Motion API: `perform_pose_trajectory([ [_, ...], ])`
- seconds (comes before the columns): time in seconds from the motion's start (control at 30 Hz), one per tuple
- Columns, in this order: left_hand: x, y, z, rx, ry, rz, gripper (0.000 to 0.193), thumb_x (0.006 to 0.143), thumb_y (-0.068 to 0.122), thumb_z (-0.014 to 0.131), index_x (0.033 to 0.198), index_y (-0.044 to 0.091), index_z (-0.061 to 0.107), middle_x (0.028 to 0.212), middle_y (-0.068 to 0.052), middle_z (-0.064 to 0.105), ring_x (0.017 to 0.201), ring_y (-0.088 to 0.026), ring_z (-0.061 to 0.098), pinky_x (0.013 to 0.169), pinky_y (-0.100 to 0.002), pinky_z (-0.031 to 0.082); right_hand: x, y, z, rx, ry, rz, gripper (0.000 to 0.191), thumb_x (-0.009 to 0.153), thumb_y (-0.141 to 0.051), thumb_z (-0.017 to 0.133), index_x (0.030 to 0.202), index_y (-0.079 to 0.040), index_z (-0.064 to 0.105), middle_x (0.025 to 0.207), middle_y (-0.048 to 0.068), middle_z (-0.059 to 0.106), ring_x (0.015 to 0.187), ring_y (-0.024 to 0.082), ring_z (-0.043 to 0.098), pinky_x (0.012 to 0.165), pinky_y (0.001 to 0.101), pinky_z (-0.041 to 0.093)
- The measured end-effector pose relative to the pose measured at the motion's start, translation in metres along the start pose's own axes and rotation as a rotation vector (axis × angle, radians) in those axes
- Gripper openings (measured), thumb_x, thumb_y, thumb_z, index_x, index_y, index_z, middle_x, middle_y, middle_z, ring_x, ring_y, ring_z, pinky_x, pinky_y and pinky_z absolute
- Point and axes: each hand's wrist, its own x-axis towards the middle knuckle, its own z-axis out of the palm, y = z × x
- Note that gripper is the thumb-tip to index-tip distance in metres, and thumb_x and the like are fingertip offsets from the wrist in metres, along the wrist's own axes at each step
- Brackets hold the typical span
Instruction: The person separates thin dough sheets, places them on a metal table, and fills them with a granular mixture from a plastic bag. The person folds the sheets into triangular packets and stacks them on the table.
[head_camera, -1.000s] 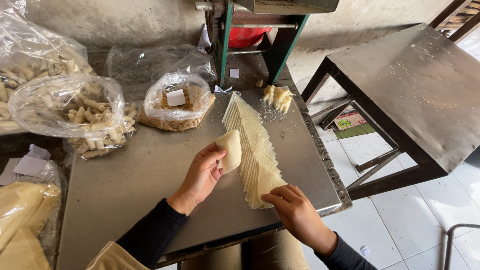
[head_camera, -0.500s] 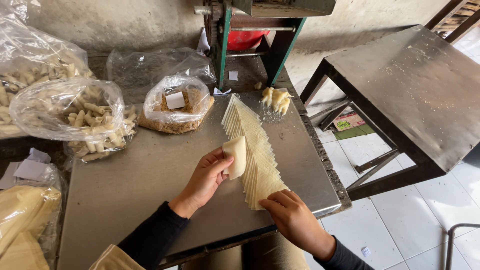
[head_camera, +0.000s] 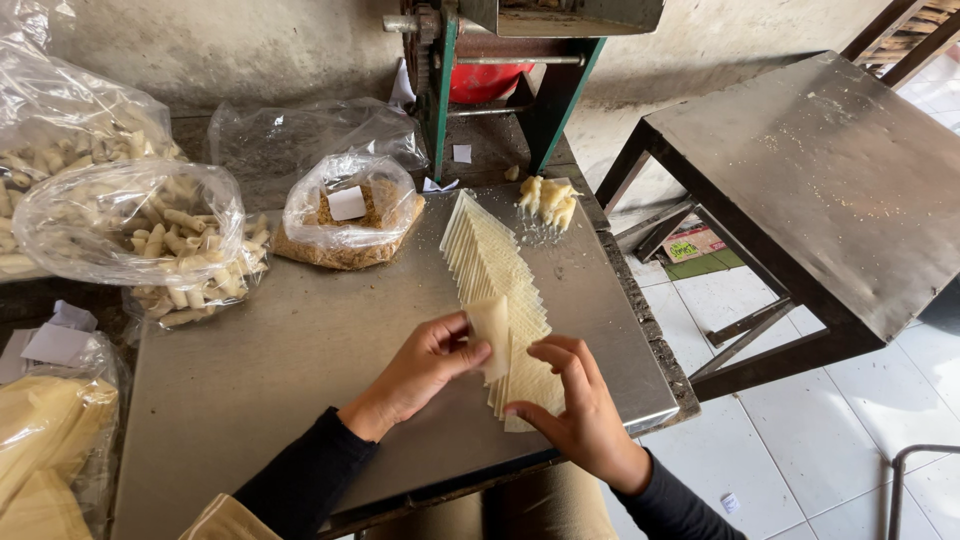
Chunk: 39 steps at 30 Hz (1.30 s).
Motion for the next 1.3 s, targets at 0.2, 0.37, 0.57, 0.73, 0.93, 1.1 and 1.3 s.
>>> perform_pose_trajectory([
  [0.2,-0.003,0.006,0.005,-0.05,-0.094,-0.107,0.029,0.096,0.006,0.064,0.124,0.0,0.066,0.115,-0.004,0.072,0.107,-0.011,0.069,0.102,-0.03,0.059,0.003,0.016,0.013,0.141,-0.014,0.061,0.028,0.082,-0.004,0.078,0.109,-0.003,0.073,0.113,0.01,0.069,0.105,0.023,0.071,0.089,0.0337,0.058],
  [0.37,-0.003,0.005,0.001,-0.051,-0.068,-0.144,0.037,0.098,0.009,0.062,0.134,0.003,0.064,0.109,-0.007,0.072,0.096,-0.014,0.069,0.093,-0.032,0.061,0.002,0.057,0.017,0.717,0.032,0.429,0.015,0.097,-0.006,0.068,0.108,-0.001,0.077,0.103,0.009,0.075,0.094,0.018,0.069,0.089,0.0328,0.057],
  [0.57,-0.002,0.002,-0.006,-0.199,-0.023,-0.082,0.042,0.097,0.018,0.061,0.137,0.004,0.062,0.113,-0.01,0.074,0.099,-0.015,0.071,0.089,-0.032,0.061,0.012,0.095,-0.014,1.184,0.331,0.758,0.018,0.103,-0.014,0.06,0.108,-0.002,0.072,0.096,0.007,0.073,0.083,0.015,0.069,0.077,0.0297,0.058],
  [0.73,0.003,0.0,-0.008,-0.266,0.113,-0.008,0.042,0.097,0.022,0.062,0.135,0.005,0.061,0.113,-0.006,0.072,0.101,-0.013,0.07,0.091,-0.032,0.06,0.011,0.085,-0.025,0.317,0.159,0.442,0.015,0.097,-0.007,0.065,0.108,-0.007,0.075,0.099,0.005,0.075,0.083,0.011,0.068,0.071,0.026,0.057],
  [0.93,0.006,0.008,-0.005,0.264,0.224,0.11,0.04,0.103,0.024,0.059,0.137,0.004,0.064,0.103,-0.004,0.07,0.089,-0.007,0.063,0.08,-0.025,0.055,-0.007,0.043,-0.017,-0.187,-0.139,-0.015,0.018,0.085,-0.005,0.074,0.102,-0.01,0.077,0.09,0.005,0.07,0.08,0.02,0.068,0.072,0.0317,0.057],
  [1.1,0.002,0.026,0.017,0.413,0.261,0.201,0.038,0.102,0.018,0.06,0.136,0.002,0.061,0.096,-0.003,0.069,0.082,-0.006,0.06,0.073,-0.024,0.052,-0.02,0.027,-0.03,-0.253,-0.175,-0.137,0.04,0.071,0.007,0.067,0.107,-0.009,0.075,0.095,0.006,0.068,0.086,0.026,0.065,0.077,0.0384,0.055],
  [1.3,-0.025,0.04,0.058,0.544,0.324,0.199,0.033,0.1,0.019,0.059,0.126,-0.001,0.062,0.093,-0.001,0.073,0.081,-0.004,0.068,0.068,-0.023,0.057,-0.034,0.031,-0.039,-0.253,-0.228,-0.239,0.042,0.068,0.005,0.068,0.108,-0.007,0.074,0.097,0.006,0.068,0.089,0.023,0.067,0.077,0.0377,0.055],
])
